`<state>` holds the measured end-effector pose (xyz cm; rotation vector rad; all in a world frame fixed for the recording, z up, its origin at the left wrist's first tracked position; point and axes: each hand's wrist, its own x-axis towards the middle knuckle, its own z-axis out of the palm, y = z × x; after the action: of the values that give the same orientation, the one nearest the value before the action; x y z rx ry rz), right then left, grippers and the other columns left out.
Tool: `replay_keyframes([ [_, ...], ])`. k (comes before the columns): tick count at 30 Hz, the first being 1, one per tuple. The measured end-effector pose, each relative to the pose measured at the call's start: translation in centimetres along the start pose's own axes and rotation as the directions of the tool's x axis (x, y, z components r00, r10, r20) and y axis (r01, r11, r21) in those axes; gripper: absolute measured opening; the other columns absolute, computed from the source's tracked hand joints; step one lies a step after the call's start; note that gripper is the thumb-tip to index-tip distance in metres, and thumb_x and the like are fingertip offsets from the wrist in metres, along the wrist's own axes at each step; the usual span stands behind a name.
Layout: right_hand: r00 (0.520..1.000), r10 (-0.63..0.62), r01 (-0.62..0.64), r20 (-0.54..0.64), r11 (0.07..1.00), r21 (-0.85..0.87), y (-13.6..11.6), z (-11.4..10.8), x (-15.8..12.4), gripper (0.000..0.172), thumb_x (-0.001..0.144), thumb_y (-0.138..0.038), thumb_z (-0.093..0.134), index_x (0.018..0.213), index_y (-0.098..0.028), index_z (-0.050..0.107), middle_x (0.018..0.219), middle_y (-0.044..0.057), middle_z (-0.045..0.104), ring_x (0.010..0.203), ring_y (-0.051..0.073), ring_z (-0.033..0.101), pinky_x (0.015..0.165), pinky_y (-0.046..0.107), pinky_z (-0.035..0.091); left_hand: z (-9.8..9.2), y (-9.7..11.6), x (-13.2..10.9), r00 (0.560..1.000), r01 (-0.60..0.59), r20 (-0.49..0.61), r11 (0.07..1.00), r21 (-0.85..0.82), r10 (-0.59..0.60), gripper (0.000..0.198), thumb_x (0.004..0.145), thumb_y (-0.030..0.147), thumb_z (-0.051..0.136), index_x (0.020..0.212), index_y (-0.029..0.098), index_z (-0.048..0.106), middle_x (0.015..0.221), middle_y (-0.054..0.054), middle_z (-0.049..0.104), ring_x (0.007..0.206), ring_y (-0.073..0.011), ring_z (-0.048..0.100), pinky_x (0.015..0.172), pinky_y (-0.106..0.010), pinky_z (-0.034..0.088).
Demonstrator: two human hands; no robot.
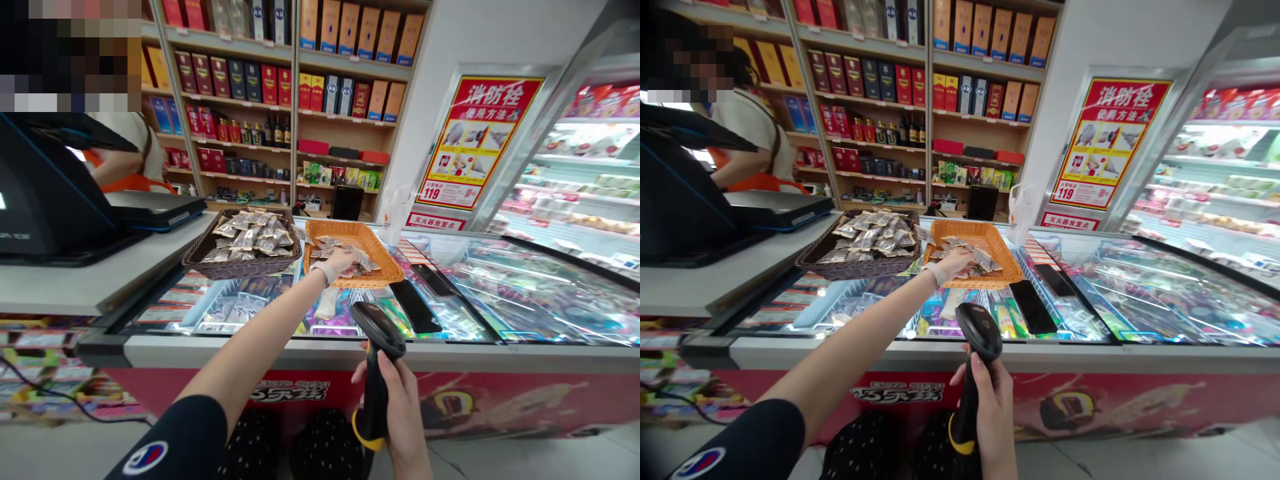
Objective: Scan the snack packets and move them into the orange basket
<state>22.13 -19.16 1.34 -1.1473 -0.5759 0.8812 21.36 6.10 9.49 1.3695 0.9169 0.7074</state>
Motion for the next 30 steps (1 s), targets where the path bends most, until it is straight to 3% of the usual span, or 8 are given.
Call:
replay_keyframes([
  [4,0.997,-0.018,0.025,0.070,0.995,-0.101,0.3,0.2,0.3,0.062,0.079,-0.071,0.075,0.099,-0.013,0.077,0.063,0.003,0.068,0.045,0.009,0.050,0.041,0.019,0.039,-2.3,-0.9,-1.8,0.995,-0.095,-0.016,0.992,0.083,0.097,0.034,0.090,0.026,0.070,0.122,0.015,0.069,0.104,-0.009,0.075,0.062,-0.0112,0.064,0.058,-0.024,0.053],
  [7,0.994,-0.015,0.031,0.110,0.989,-0.145,0.3,0.8,0.4,0.060,0.081,-0.070,0.073,0.098,-0.013,0.077,0.063,0.003,0.069,0.047,0.011,0.051,0.042,0.020,0.039,-8.3,-1.2,-4.0,0.958,-0.222,-0.120,0.941,0.256,0.259,0.040,0.091,0.029,0.066,0.129,0.018,0.066,0.113,-0.010,0.074,0.068,-0.0129,0.067,0.058,-0.023,0.054],
  [9,0.992,-0.020,0.037,0.123,0.989,-0.142,0.3,1.5,0.3,0.059,0.082,-0.069,0.073,0.099,-0.013,0.077,0.064,0.004,0.070,0.046,0.011,0.051,0.041,0.021,0.038,-13.8,-1.1,-5.2,0.888,-0.231,-0.283,0.884,0.407,0.362,0.038,0.090,0.030,0.065,0.125,0.017,0.067,0.107,-0.009,0.075,0.074,-0.0153,0.069,0.064,-0.025,0.055],
  [12,0.990,-0.044,0.056,0.135,0.994,-0.091,0.5,3.0,-0.1,0.055,0.083,-0.066,0.073,0.098,-0.013,0.076,0.063,0.004,0.069,0.046,0.011,0.050,0.041,0.021,0.037,-21.8,-0.8,-6.2,0.704,-0.043,-0.551,0.801,0.597,0.449,0.035,0.088,0.031,0.065,0.120,0.015,0.068,0.113,-0.012,0.075,0.098,-0.0224,0.071,0.088,-0.032,0.057],
  [15,0.978,-0.059,0.070,0.199,0.996,-0.049,1.1,5.2,-0.8,0.052,0.086,-0.065,0.070,0.097,-0.014,0.076,0.062,0.002,0.067,0.049,0.012,0.051,0.045,0.022,0.040,-26.7,-0.4,-6.2,0.663,0.218,-0.651,0.738,0.639,0.368,0.047,0.089,0.041,0.067,0.125,0.013,0.062,0.125,-0.019,0.072,0.117,-0.0317,0.068,0.102,-0.042,0.052],
  [19,0.939,-0.091,0.125,0.331,0.989,-0.083,2.3,8.3,-1.9,0.047,0.090,-0.063,0.068,0.087,-0.016,0.073,0.062,0.001,0.066,0.060,0.015,0.059,0.061,0.024,0.048,-27.1,-0.2,-5.1,0.702,0.416,-0.677,0.645,0.641,0.220,0.074,0.085,0.060,0.068,0.136,0.008,0.054,0.136,-0.028,0.064,0.134,-0.0422,0.058,0.109,-0.050,0.047],
  [25,0.899,-0.083,0.139,0.429,0.985,-0.101,2.5,10.5,-3.0,0.041,0.091,-0.057,0.067,0.086,-0.016,0.072,0.065,0.000,0.064,0.062,0.015,0.059,0.064,0.024,0.049,-25.6,-0.8,-3.8,0.702,0.465,-0.679,0.583,0.666,0.215,0.100,0.080,0.065,0.070,0.152,0.004,0.038,0.151,-0.032,0.053,0.146,-0.0440,0.046,0.119,-0.052,0.037],
  [30,0.904,-0.055,0.116,0.424,0.986,-0.119,2.2,10.5,-2.9,0.042,0.089,-0.057,0.068,0.090,-0.015,0.075,0.063,0.000,0.064,0.062,0.016,0.059,0.063,0.025,0.049,-27.2,-0.8,-3.5,0.721,0.313,-0.635,0.687,0.655,0.278,0.061,0.069,0.046,0.085,0.117,0.013,0.067,0.118,-0.024,0.075,0.121,-0.0411,0.067,0.100,-0.046,0.052],
])
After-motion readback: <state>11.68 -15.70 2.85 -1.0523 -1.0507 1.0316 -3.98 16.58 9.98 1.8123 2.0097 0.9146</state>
